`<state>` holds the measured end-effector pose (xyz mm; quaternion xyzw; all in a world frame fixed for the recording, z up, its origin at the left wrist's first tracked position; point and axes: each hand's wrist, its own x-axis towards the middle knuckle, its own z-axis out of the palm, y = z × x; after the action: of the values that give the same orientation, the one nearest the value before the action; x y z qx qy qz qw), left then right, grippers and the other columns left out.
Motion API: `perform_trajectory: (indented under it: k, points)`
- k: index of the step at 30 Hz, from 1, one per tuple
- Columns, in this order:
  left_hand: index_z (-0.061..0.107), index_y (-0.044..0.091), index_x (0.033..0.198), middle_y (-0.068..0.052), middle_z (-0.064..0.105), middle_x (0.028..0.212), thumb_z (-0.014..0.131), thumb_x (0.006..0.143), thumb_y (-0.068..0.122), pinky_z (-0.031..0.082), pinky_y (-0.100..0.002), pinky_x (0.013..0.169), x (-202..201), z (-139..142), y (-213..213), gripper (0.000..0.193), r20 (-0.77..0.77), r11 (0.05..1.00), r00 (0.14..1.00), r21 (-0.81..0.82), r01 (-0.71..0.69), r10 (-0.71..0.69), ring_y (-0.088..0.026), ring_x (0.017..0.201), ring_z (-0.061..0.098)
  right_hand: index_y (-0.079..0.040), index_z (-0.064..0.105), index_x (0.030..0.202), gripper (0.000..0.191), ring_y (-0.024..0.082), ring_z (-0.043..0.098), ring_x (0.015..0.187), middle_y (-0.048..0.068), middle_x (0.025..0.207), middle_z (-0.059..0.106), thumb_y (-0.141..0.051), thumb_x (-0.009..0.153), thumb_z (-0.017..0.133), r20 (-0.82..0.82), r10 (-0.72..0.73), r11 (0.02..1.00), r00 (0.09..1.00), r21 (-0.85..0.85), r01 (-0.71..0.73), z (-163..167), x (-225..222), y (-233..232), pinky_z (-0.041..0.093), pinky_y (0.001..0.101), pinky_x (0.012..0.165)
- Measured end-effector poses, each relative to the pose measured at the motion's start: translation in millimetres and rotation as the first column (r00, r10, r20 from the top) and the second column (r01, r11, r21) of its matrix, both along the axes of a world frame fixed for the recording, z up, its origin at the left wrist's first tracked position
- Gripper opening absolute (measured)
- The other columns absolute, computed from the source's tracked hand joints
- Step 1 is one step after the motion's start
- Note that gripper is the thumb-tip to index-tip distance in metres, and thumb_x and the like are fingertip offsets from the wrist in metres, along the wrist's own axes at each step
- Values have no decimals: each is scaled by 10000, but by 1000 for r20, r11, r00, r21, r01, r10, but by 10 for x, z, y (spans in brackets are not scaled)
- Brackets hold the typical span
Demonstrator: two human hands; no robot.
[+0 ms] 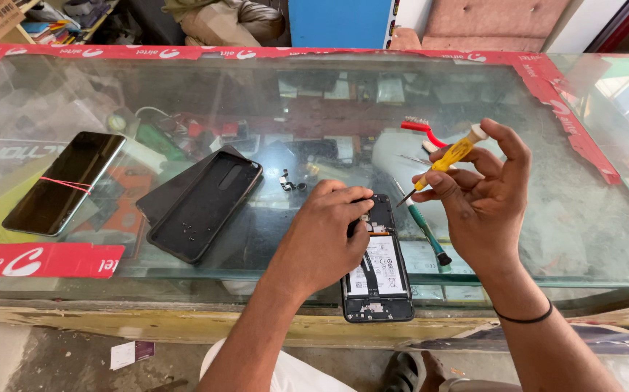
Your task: The person uses a yellow-handled screwdriver to remove screws from the internal frame of a disassembled smartphone. They then use a green-handled screwdriver to continue unscrewing components near the camera module. The phone remains open on the glass counter, and the removed screws are placed nearby.
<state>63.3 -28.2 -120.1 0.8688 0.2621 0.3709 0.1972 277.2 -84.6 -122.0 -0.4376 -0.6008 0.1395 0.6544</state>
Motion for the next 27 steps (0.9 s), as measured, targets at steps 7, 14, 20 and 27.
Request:
perform_trajectory:
  k: [7,14,20,27]
  points:
    - [758,-37,1103,-83,707,1256,632,855,43,487,-374,1055,-10,7,-30,289,-21,1000,1000,2,-5,5,-260,1216,582,-68,274,1635,753,253,718,1154,208,1288,626,102,1041,704,99,-36,999,994,33,33,-46,-9,-4,617,393,999]
    - [765,-38,1082,-80,708,1233,645,837,48,486,-379,1053,-20,17,-39,286,-21,1000,1000,18,6,-6,-262,1207,586,-94,256,1583,694,235,735,1140,195,1278,647,78,1080,701,164,12,999,986,46,-20,-80,-11,15,615,358,978]
    - [770,-42,1061,-87,715,1203,651,812,41,493,-377,1048,-30,-2,-31,288,-3,999,1000,23,26,-26,-270,1196,596,-103,265,1581,676,238,736,1144,198,1288,647,56,1095,707,158,23,999,987,34,-28,-101,-21,22,648,357,993]
    - [775,-36,1055,-82,719,1206,654,800,46,500,-370,1035,-32,1,-44,294,-9,1000,1000,-11,22,-22,-258,1198,601,-99,267,1576,669,238,740,1146,204,1297,651,68,1092,698,198,17,999,980,33,-24,-94,-12,18,617,349,975]
